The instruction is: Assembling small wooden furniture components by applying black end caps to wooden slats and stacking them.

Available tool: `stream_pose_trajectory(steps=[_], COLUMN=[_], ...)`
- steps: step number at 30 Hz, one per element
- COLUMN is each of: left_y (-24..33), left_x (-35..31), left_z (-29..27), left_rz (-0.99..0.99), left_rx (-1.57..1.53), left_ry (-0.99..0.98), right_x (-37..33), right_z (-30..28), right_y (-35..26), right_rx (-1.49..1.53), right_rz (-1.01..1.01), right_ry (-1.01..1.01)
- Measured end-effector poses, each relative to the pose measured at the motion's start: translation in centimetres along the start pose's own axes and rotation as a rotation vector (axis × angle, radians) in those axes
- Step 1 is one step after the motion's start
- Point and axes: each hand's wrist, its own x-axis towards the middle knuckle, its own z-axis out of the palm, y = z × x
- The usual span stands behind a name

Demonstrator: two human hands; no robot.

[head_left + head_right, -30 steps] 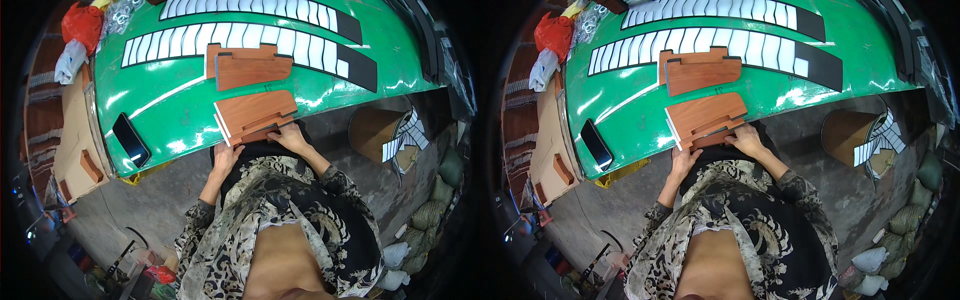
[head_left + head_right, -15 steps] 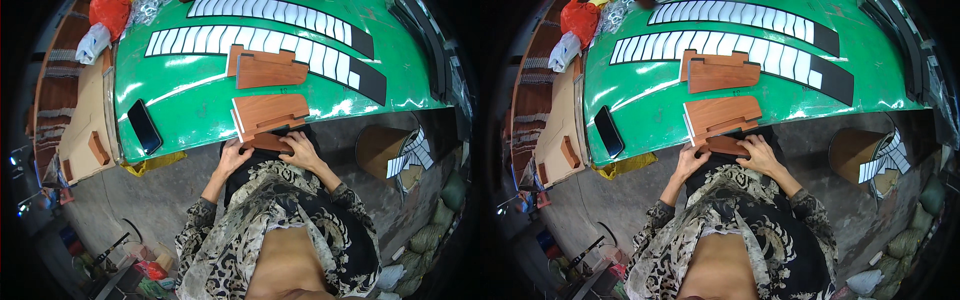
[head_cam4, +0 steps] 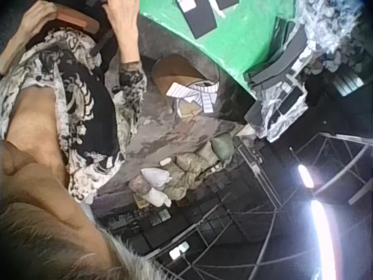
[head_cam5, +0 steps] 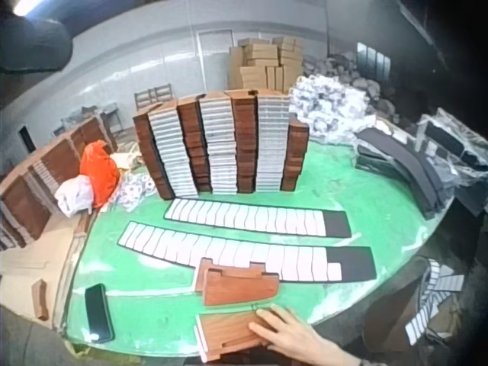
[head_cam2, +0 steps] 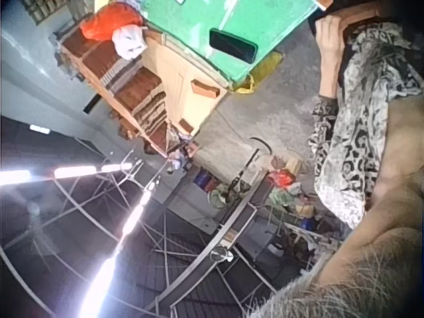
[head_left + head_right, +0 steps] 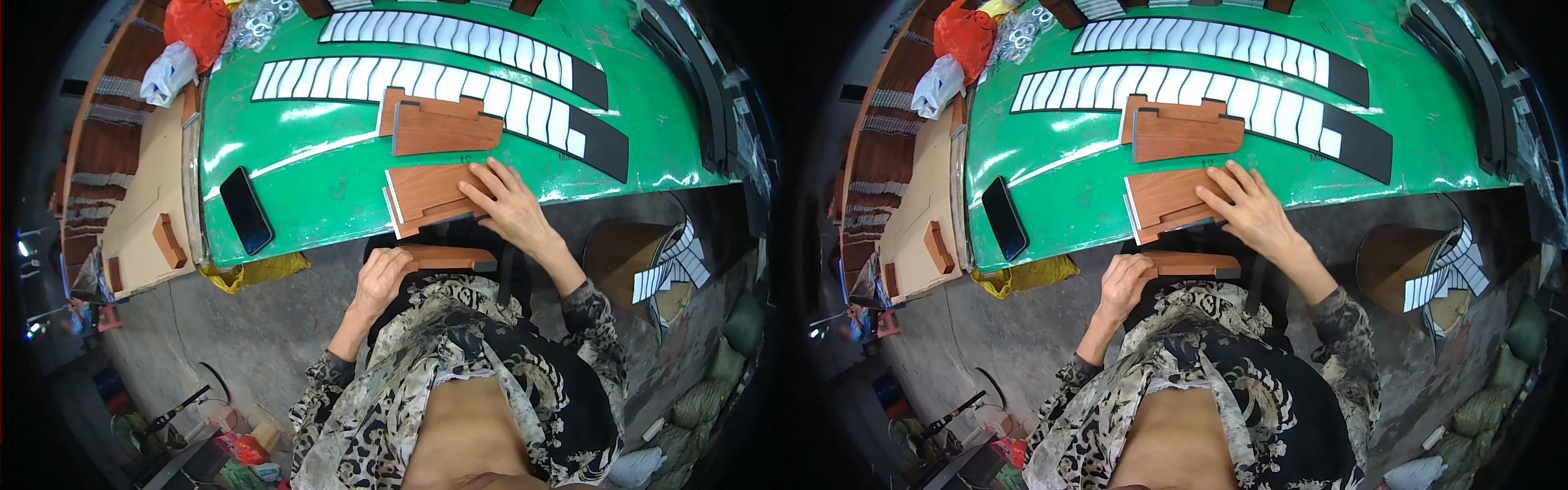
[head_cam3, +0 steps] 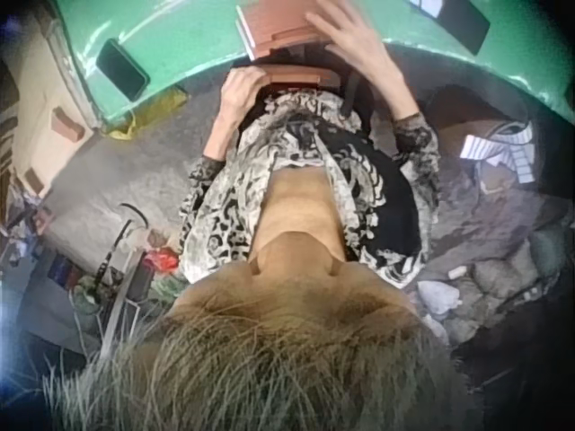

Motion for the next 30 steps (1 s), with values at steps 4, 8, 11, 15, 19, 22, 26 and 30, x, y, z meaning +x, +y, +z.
stream_pose_trajectory(steps=[4, 8, 11, 15, 19, 22, 26, 30], left_y=[0.1, 0.7, 1.1, 0.3, -1.8, -2.1, -2.8, -3.6], left_x=[0.6, 2.1, 4.3, 7.2, 8.1, 7.7, 7.2, 8.0], left_z=[-1.1, -2.3, -2.8, -3.1, -2.3, -1.8, -0.9, -1.3], left_rz=[-0.044, -0.053, -0.196, -0.112, -0.112, -0.177, -0.217, -0.230], left_rx=[0.053, 0.064, 0.050, 0.084, 0.103, -0.017, -0.200, -0.263], left_ry=[0.085, 0.179, 0.225, 0.244, 0.166, 0.161, 0.257, 0.271], right_x=[0.7, 1.6, 2.3, 2.8, 3.2, 2.7, 1.1, 1.7], right_z=[-0.5, -0.8, -1.0, -1.5, -2.1, -2.1, -1.3, -0.5], right_y=[2.1, 2.8, 3.0, 3.6, 4.5, 4.7, 2.9, 1.4], right_rx=[0.213, 0.395, 0.410, 0.493, 0.655, 0.826, 0.748, 0.770], right_rz=[-0.054, 0.155, 0.164, 0.148, 0.223, 0.282, 0.289, 0.348], right_ry=[0.008, 0.046, 0.141, 0.107, 0.014, -0.008, 0.152, 0.265])
